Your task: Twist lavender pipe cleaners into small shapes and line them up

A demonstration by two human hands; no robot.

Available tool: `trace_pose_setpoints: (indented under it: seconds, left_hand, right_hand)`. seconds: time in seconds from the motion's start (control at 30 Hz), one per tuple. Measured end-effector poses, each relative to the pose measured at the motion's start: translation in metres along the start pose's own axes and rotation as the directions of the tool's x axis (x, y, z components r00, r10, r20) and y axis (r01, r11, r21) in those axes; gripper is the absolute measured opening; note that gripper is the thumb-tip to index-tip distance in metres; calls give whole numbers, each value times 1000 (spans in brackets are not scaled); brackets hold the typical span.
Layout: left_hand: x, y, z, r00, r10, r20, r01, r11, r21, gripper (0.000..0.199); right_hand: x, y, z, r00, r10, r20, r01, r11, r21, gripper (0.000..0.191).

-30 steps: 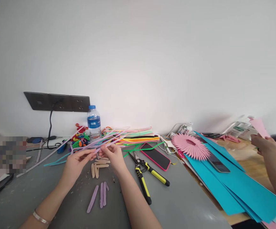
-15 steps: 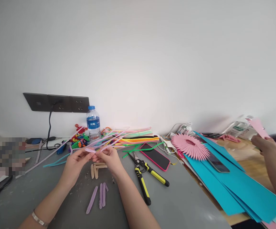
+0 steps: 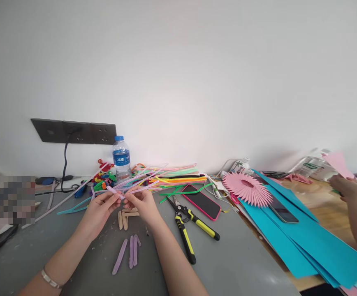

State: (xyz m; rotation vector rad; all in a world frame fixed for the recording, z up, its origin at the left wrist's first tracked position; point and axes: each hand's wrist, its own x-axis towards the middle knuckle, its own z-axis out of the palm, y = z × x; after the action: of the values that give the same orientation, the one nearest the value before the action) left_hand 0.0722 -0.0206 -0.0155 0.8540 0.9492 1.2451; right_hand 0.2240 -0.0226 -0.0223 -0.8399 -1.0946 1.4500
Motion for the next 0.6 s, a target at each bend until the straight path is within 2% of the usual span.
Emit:
trace_pose_setpoints:
  seconds: [0.27, 0.4, 0.6]
  left_hand:
    - [-2, 3, -1, 991, -40, 130, 28, 995, 94, 35]
    - [-4, 4, -3, 980, -52, 191, 21, 987, 157, 33]
    - [-6, 8, -8, 916, -201, 346, 76, 937, 340, 27]
  right_hand:
    - [-4, -10, -17, 984, -47, 173, 78, 981, -177, 24]
    - [-3, -11, -21, 977, -72, 199, 111, 975, -194, 19]
    - [-7, -23, -28, 976, -30, 216, 74, 976, -202, 18]
